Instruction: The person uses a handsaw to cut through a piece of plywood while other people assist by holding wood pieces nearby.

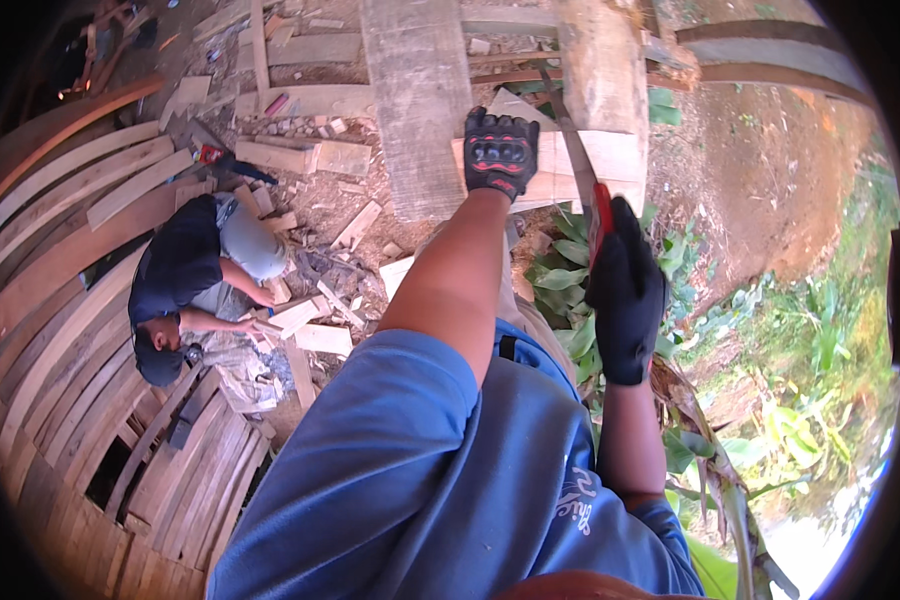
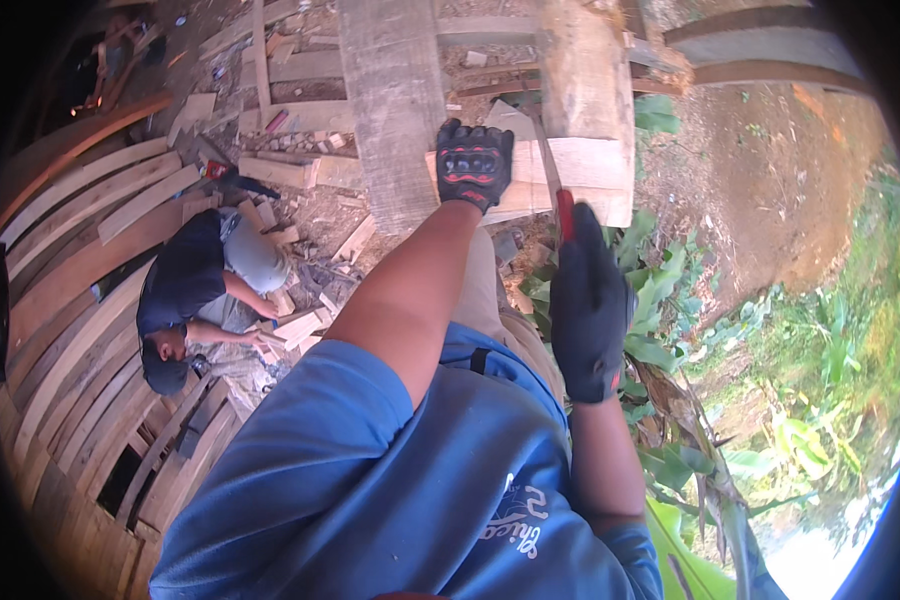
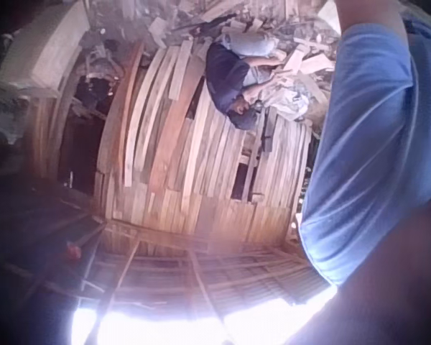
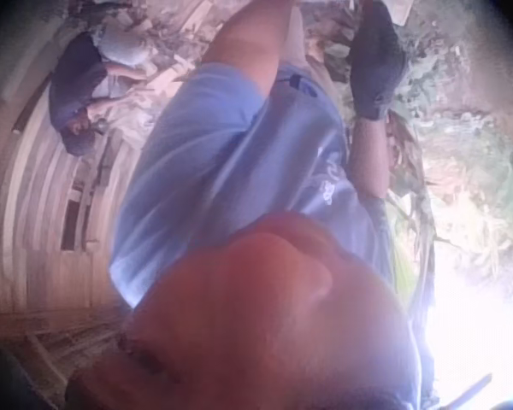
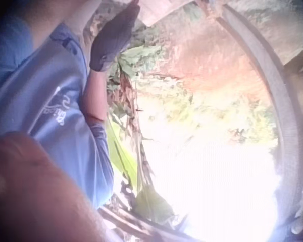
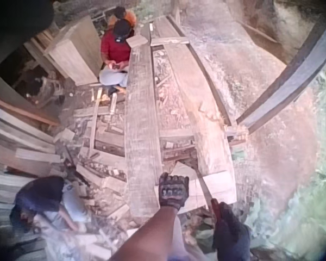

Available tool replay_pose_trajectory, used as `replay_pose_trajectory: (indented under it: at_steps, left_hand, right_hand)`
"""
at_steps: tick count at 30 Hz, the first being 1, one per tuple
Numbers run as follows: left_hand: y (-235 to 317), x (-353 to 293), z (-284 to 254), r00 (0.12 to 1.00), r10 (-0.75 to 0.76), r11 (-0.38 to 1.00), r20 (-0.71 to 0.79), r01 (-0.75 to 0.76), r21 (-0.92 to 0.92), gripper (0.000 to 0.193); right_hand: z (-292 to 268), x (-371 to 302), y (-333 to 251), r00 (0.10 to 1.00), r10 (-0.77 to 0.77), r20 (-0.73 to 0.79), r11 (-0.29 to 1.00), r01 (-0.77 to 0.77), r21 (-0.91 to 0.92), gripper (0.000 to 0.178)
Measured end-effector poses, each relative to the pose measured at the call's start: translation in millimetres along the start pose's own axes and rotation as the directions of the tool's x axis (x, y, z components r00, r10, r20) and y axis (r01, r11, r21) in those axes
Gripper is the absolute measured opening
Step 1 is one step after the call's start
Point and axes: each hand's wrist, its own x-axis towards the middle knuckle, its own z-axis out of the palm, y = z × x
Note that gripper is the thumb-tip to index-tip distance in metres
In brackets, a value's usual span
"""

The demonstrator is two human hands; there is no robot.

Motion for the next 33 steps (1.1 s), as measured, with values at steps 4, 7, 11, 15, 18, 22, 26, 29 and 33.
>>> replay_pose_trajectory:
  at_steps: [4,7,11,15,18,22,26,29,33]
  left_hand:
    - [-0.3,-0.4,-6.8,1.0,0.013,1.0,0.024,-0.014,0.013,0.037]
    - [2.9,1.4,-4.0,0.999,0.038,0.997,0.034,-0.04,0.063,0.039]
    - [0.2,1.2,2.1,1.0,0.02,0.997,0.021,-0.021,0.073,0.041]
    - [0.7,-0.5,3.0,0.999,0.03,0.996,-0.02,-0.028,0.084,0.041]
    - [1.6,1.4,8.4,0.998,0.037,0.997,-0.042,-0.034,0.07,0.04]
    - [1.3,-2.3,3.8,0.998,0.039,0.995,-0.048,-0.034,0.092,0.04]
    - [1.8,-0.2,2.2,0.996,0.053,0.995,-0.067,-0.047,0.093,0.042]
    - [7.7,-0.4,-6.3,0.999,0.047,0.996,0.027,-0.049,0.073,0.042]
    - [2.8,-2.3,-0.7,0.997,0.036,0.995,-0.062,-0.03,0.094,0.042]
  right_hand:
    - [-37.5,-51.2,-5.8,0.993,0.117,0.031,0.981,-0.12,0.154,0.049]
    - [-62.1,-76.1,-20.3,0.962,0.259,0.091,0.928,-0.274,0.253,0.051]
    - [-69.1,-101.6,-14.3,0.992,0.123,-0.006,0.991,-0.123,0.059,0.05]
    - [-71.1,-119.3,-7.4,0.99,0.134,-0.033,0.977,-0.126,0.171,0.048]
    - [-82.1,-117.1,-21.6,0.957,0.275,0.096,0.944,-0.287,0.161,0.047]
    - [-54.8,-90.5,-16.4,0.995,0.093,0.027,0.994,-0.095,0.055,0.047]
    - [-14.6,-57.9,-9.5,0.99,0.134,0.053,0.976,-0.141,0.168,0.049]
    - [-0.3,-53.2,-19.9,1.0,0.019,-0.004,0.988,-0.018,0.153,0.049]
    - [14.3,-33.8,7.3,0.996,-0.063,-0.059,0.994,0.068,0.087,0.05]
